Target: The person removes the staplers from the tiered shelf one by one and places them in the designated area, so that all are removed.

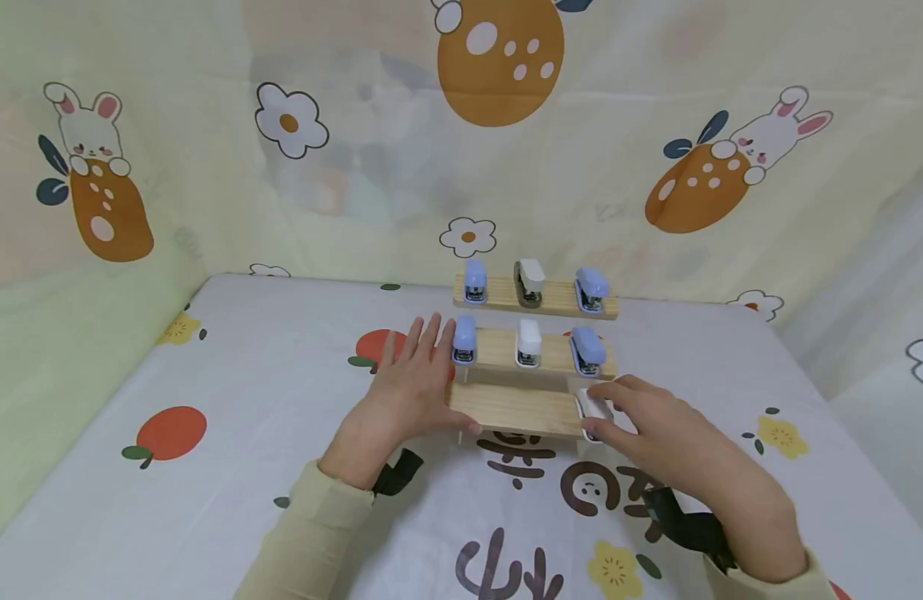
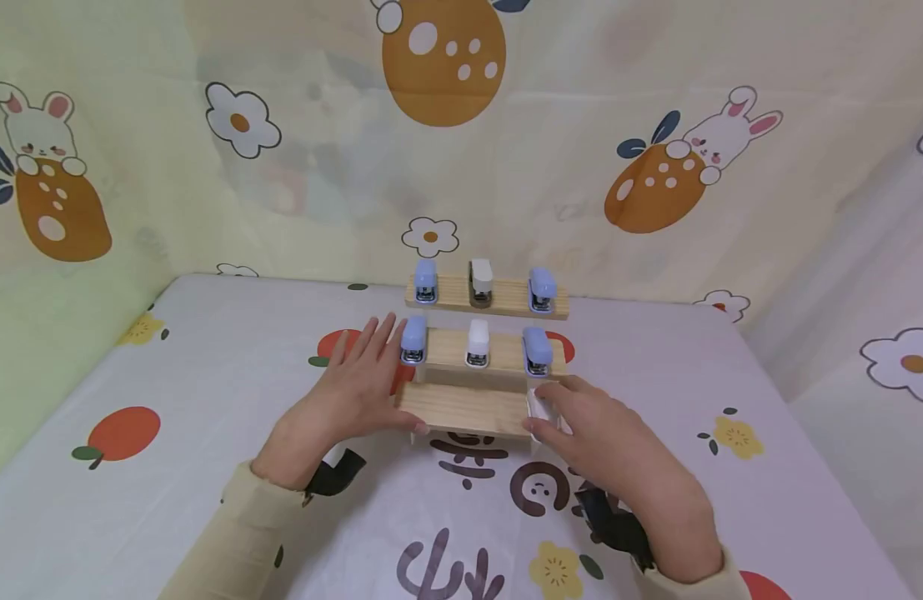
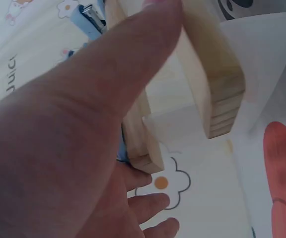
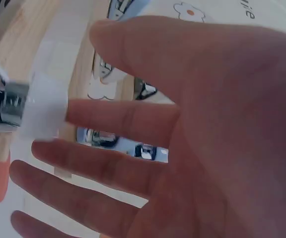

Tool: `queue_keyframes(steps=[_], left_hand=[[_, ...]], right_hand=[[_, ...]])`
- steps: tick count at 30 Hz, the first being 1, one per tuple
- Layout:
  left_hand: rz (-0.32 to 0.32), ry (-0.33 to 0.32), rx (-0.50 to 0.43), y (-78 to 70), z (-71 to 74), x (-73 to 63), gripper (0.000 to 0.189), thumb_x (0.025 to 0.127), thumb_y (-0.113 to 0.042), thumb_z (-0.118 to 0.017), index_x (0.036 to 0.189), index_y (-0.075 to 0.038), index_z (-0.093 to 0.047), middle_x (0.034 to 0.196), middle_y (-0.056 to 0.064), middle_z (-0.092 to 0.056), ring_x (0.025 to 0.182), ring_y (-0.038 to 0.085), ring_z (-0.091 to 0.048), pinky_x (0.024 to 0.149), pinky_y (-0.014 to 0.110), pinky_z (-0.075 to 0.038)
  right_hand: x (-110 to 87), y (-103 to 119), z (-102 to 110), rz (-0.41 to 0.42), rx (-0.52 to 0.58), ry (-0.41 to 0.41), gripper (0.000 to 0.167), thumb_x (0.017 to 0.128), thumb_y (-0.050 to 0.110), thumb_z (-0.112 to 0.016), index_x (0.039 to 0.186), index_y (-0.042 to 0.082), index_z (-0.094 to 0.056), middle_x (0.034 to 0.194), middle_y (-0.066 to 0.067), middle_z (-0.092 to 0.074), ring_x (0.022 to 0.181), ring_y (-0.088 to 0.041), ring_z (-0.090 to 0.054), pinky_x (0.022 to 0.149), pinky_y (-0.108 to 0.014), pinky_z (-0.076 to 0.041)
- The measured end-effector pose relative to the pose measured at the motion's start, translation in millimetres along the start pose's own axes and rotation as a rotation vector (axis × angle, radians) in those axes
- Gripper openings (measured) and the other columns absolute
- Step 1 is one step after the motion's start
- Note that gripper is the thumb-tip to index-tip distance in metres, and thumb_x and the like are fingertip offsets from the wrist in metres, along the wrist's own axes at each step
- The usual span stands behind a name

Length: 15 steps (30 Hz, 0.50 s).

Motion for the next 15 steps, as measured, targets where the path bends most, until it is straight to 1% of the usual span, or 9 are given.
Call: queue_keyframes(steps=[3,5,9,11,15], left_hand=[[0.002,-0.002,-0.01,0.6,-1.9,1.0,0.137,0.064,-0.069,-0.081,0.16,-0.01,-0.003,0.169,0.01,-0.001,0.156,0.032,-0.001,0.124,0.057,-0.005],[0.0,-0.007,-0.016,0.9,-2.2,1.3,0.139,0.063,-0.068,-0.082,0.16,-0.01,-0.002,0.169,0.01,-0.001,0.156,0.032,-0.001,0.124,0.058,-0.004],[0.0,-0.011,-0.018,1.8,-1.4,1.5,0.142,0.061,-0.067,-0.084,0.16,-0.01,-0.001,0.168,0.011,-0.001,0.156,0.032,-0.001,0.124,0.058,-0.005],[0.0,-0.01,-0.014,2.1,-1.4,1.7,0.143,0.06,-0.067,-0.085,0.16,-0.01,-0.001,0.168,0.011,-0.001,0.156,0.032,-0.001,0.124,0.058,-0.005],[0.001,-0.002,-0.022,2.5,-2.6,2.3,0.143,0.06,-0.067,-0.085,0.16,-0.011,-0.001,0.168,0.012,-0.002,0.156,0.033,-0.001,0.124,0.058,-0.005]], right_hand=[[1.3,5.2,-3.5,0.028,0.007,0.001,0.051,0.096,0.042,-0.062,0.134,0.008,-0.059,0.138,-0.025,-0.054,0.122,-0.044,-0.057,0.095,-0.061,-0.05],[2.4,8.5,-5.5,0.053,0.008,-0.007,0.048,0.096,0.038,-0.063,0.134,0.009,-0.059,0.14,-0.028,-0.052,0.125,-0.047,-0.054,0.096,-0.062,-0.048],[4.5,13.5,-7.2,0.108,-0.007,-0.046,0.043,0.094,0.028,-0.067,0.132,0.008,-0.061,0.134,-0.027,-0.056,0.12,-0.045,-0.058,0.093,-0.058,-0.052],[5.7,14.6,-7.9,0.111,-0.013,-0.057,0.043,0.092,0.023,-0.071,0.131,0.007,-0.061,0.132,-0.027,-0.056,0.117,-0.044,-0.059,0.091,-0.057,-0.053],[6.9,14.4,-8.9,0.085,-0.016,-0.076,0.05,0.086,0.012,-0.077,0.131,0.005,-0.06,0.132,-0.029,-0.055,0.116,-0.044,-0.06,0.09,-0.055,-0.055]])
Point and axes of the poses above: each hand's wrist, its own x-axis towards the middle knuckle, its own z-axis out of the back of the hand, y = z × x, the point moved 6 cm from there along x, towards the middle knuckle
